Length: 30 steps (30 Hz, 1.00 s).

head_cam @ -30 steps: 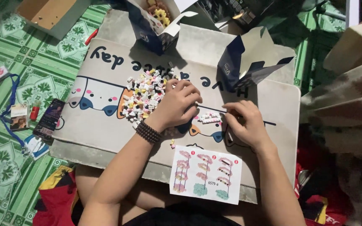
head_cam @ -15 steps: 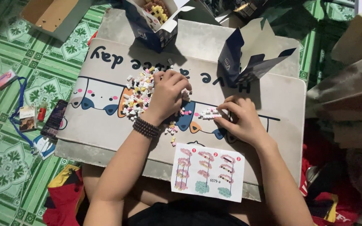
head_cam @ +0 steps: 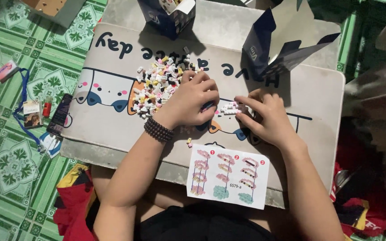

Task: The person assembles miniature building blocks by selecting pieces from a pile and joining them together by hand.

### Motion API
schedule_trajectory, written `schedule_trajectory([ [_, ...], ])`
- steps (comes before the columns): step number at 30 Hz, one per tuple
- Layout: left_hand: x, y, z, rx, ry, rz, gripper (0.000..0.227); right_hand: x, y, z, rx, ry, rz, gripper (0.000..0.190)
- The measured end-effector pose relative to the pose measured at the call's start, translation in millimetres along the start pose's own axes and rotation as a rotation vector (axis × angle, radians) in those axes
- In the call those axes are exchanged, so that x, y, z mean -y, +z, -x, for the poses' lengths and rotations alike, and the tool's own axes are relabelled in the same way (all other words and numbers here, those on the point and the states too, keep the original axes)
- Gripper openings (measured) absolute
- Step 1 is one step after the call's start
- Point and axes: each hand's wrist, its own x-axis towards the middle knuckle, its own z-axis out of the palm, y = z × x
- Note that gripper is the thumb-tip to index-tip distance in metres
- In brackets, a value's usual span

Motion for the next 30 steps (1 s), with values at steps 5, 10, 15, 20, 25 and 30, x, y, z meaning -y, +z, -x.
schedule_trajectory([
  [5,6,1,1,0.07,-0.011,0.004,0.012,-5,9,-2,-0.039,0.024,-0.084,0.028],
  [10,3,0,0,0.055,-0.066,0.007,0.013,-5,12,0,-0.062,0.026,-0.086,0.029],
  [15,5,-2,-1,-0.026,-0.013,-0.034,0.014,-7,16,3,-0.115,0.066,-0.072,0.03],
  [20,6,6,-2,-0.07,-0.017,-0.043,0.011,-9,18,4,-0.151,0.008,-0.018,0.03],
  [25,2,2,-3,-0.092,-0.014,-0.06,0.009,-3,16,3,-0.182,-0.039,-0.034,0.03],
  [30,4,-2,0,-0.09,-0.022,-0.124,0.012,4,19,4,-0.137,-0.049,-0.034,0.028],
])
